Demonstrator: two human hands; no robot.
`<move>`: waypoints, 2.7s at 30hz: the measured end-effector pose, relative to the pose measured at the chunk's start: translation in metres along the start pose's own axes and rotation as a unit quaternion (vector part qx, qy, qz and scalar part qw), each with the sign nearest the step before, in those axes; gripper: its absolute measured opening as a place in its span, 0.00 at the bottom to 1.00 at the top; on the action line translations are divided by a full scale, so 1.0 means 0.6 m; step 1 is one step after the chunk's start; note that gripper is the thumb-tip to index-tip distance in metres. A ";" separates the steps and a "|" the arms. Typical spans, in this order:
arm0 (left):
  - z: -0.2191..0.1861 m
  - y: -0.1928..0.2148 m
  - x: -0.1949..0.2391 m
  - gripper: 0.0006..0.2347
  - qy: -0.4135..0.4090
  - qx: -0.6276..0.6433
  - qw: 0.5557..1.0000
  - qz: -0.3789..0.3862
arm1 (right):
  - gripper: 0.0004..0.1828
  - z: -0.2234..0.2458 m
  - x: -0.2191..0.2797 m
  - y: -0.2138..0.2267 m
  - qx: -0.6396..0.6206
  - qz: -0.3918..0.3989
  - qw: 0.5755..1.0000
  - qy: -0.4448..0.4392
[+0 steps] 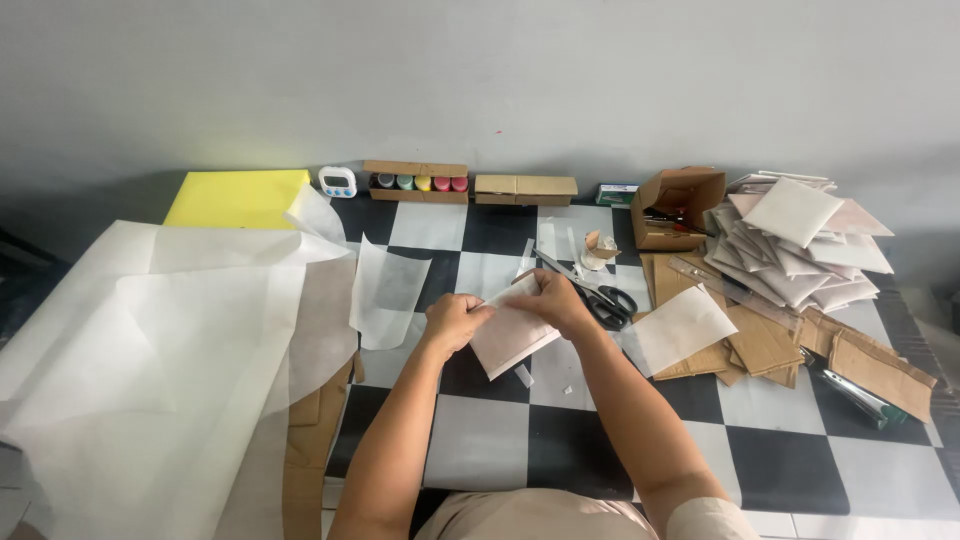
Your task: Wrapping small cardboard pieces in tissue paper and trimming the edges with scissors
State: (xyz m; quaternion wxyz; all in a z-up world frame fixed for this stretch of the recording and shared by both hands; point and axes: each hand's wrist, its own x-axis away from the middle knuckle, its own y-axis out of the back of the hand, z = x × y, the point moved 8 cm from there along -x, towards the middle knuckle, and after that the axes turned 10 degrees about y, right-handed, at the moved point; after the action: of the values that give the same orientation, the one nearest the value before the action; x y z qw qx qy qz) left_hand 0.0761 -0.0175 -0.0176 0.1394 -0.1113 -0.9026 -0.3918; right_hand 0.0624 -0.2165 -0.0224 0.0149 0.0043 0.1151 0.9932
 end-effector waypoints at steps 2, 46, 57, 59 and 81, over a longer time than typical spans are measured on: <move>-0.004 0.001 0.000 0.13 -0.008 -0.012 1.000 -0.006 | 0.22 0.004 -0.003 -0.005 0.035 -0.008 0.999 0.003; 0.179 0.075 -0.007 0.09 0.067 0.350 0.934 -0.012 | 0.07 -0.043 -0.083 -0.099 -0.161 -0.108 0.980 -0.036; 0.138 0.147 -0.006 0.08 -0.075 0.243 0.922 -0.292 | 0.23 -0.043 -0.110 -0.026 -0.036 -0.215 0.976 -0.002; 0.092 0.159 0.007 0.04 -0.196 0.139 0.885 -0.400 | 0.24 -0.050 -0.114 -0.057 -0.115 -0.164 0.980 0.002; 0.181 0.023 -0.083 0.05 0.003 0.496 0.855 -0.149 | 0.09 -0.146 -0.112 -0.117 -0.299 -0.148 0.942 -0.038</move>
State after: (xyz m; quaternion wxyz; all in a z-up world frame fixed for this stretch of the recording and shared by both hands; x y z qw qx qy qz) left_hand 0.1093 0.0672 -0.0962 0.1185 0.1099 -0.9826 0.0914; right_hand 0.1307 -0.1702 -0.1242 0.1666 0.0205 -0.1881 0.9677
